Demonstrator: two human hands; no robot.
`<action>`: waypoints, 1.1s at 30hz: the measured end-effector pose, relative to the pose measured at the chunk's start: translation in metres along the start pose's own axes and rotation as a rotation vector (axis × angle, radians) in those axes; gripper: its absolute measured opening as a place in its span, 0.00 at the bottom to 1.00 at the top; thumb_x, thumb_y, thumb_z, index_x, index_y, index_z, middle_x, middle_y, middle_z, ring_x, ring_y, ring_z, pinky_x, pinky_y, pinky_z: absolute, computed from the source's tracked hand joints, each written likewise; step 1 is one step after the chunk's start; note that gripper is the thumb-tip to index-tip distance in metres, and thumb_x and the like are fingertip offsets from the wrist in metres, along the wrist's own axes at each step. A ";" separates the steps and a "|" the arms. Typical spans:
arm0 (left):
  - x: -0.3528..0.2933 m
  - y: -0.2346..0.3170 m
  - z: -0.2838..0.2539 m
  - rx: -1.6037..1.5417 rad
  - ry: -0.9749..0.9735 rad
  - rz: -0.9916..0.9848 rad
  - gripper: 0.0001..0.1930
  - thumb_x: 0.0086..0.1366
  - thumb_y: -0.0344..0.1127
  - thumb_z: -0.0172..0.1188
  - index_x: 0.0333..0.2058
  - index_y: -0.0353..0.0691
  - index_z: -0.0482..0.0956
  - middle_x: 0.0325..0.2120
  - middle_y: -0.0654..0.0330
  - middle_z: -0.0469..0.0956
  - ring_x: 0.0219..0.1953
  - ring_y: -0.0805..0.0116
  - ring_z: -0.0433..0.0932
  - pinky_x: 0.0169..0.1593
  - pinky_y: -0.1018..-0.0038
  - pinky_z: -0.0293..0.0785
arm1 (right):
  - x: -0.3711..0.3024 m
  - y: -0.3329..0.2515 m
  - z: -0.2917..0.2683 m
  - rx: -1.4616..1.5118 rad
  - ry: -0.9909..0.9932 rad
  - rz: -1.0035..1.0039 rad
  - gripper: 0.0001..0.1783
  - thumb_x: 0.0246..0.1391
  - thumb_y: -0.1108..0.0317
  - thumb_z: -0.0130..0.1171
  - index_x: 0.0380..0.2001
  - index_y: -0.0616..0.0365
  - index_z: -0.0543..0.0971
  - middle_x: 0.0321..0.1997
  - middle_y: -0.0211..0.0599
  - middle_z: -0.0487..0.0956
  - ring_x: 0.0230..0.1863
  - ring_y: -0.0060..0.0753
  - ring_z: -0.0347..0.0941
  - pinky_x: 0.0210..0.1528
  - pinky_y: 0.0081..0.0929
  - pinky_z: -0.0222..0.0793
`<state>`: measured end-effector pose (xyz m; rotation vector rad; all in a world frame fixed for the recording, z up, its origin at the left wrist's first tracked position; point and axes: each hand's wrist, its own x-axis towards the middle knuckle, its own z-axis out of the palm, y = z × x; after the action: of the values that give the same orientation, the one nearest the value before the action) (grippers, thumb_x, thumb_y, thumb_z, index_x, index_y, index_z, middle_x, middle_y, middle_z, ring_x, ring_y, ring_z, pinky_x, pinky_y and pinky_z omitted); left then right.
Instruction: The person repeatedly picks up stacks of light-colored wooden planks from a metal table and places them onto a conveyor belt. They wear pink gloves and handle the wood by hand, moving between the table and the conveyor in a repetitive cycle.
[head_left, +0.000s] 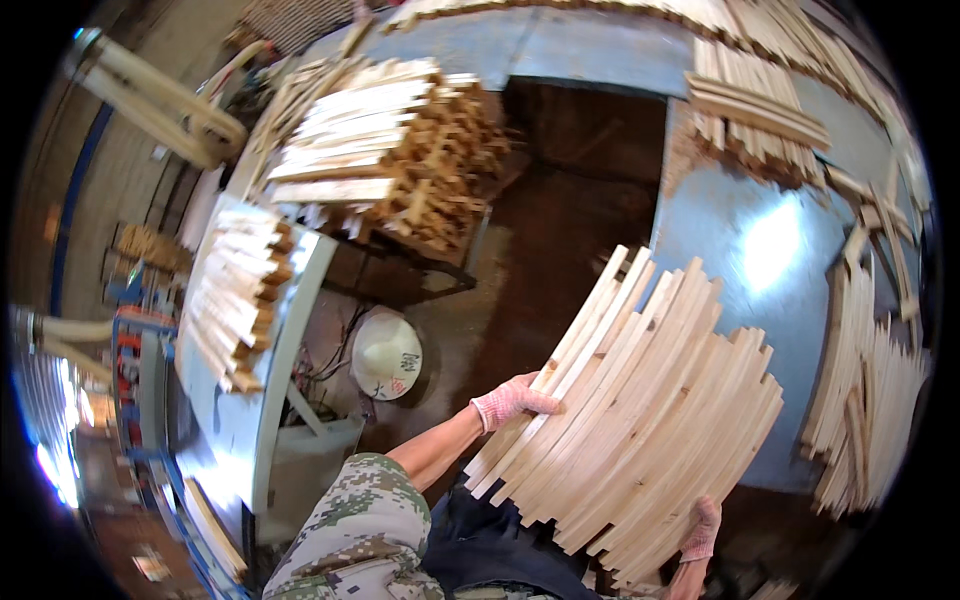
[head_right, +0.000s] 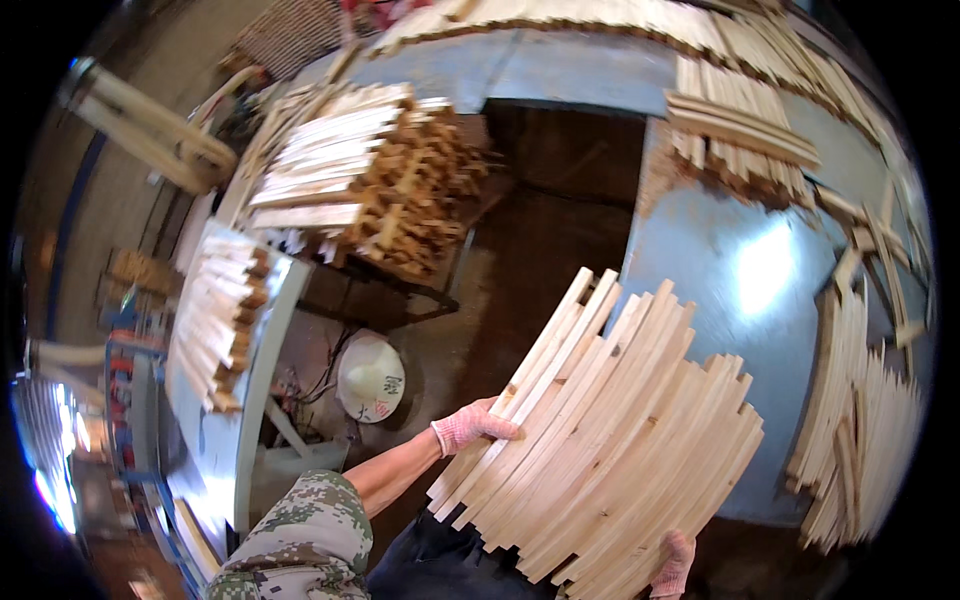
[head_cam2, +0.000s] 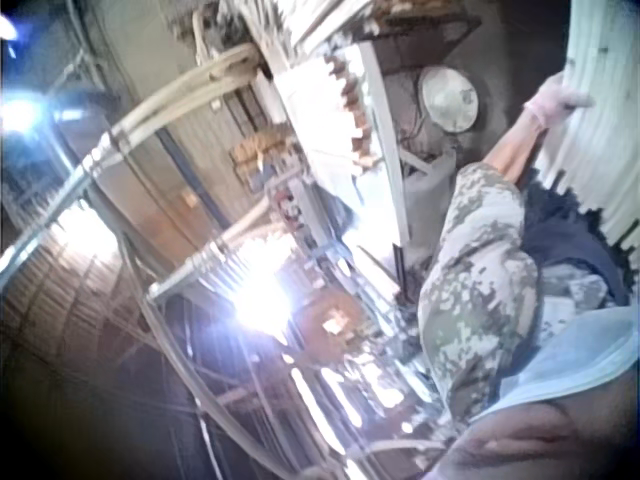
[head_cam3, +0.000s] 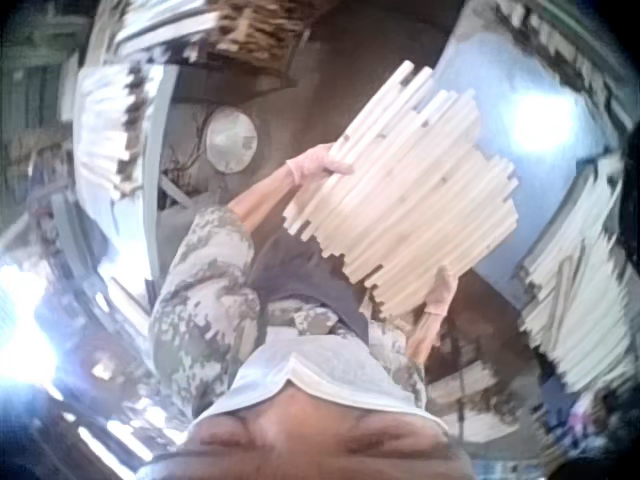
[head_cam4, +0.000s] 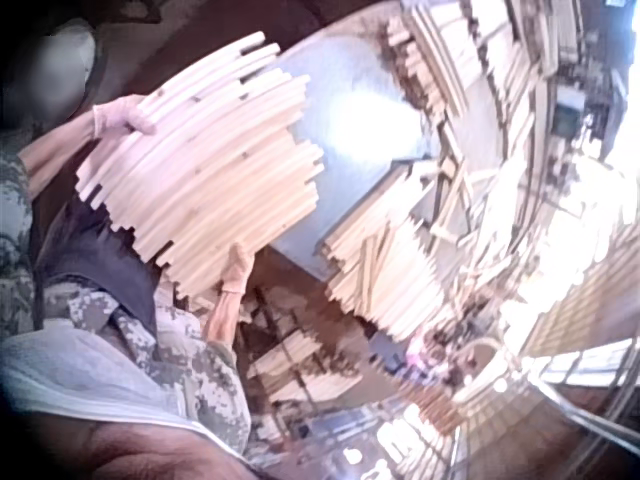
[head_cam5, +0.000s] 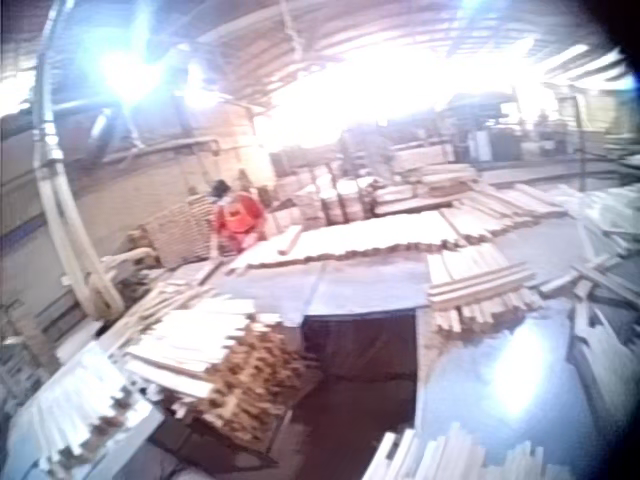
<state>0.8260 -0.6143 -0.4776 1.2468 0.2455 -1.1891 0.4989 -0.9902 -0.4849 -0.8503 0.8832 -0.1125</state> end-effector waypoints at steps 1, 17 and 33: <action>-0.012 -0.001 -0.006 0.009 0.017 0.042 0.46 0.55 0.38 0.83 0.71 0.37 0.71 0.57 0.58 0.81 0.57 0.65 0.80 0.65 0.63 0.75 | -0.005 -0.020 0.024 -0.013 -0.068 -0.009 0.45 0.53 0.53 0.76 0.68 0.66 0.71 0.61 0.42 0.82 0.59 0.44 0.81 0.63 0.45 0.80; -0.432 -0.082 -0.090 -0.361 0.622 0.787 0.43 0.56 0.31 0.79 0.71 0.39 0.71 0.55 0.63 0.82 0.53 0.73 0.80 0.58 0.70 0.79 | -0.047 -0.065 0.360 -0.511 -0.830 -0.201 0.45 0.54 0.51 0.68 0.71 0.63 0.68 0.61 0.43 0.79 0.57 0.44 0.81 0.58 0.43 0.81; -0.832 -0.450 -0.206 -0.853 1.217 0.851 0.32 0.59 0.47 0.77 0.59 0.36 0.82 0.49 0.57 0.86 0.53 0.65 0.83 0.63 0.65 0.79 | -0.402 0.336 0.663 -0.856 -1.472 0.393 0.37 0.49 0.66 0.71 0.62 0.70 0.76 0.50 0.43 0.86 0.48 0.42 0.85 0.56 0.42 0.82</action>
<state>0.2003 0.0816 -0.2305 0.9496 0.8855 0.5089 0.6311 -0.1931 -0.2386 -1.1925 -0.3927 1.1814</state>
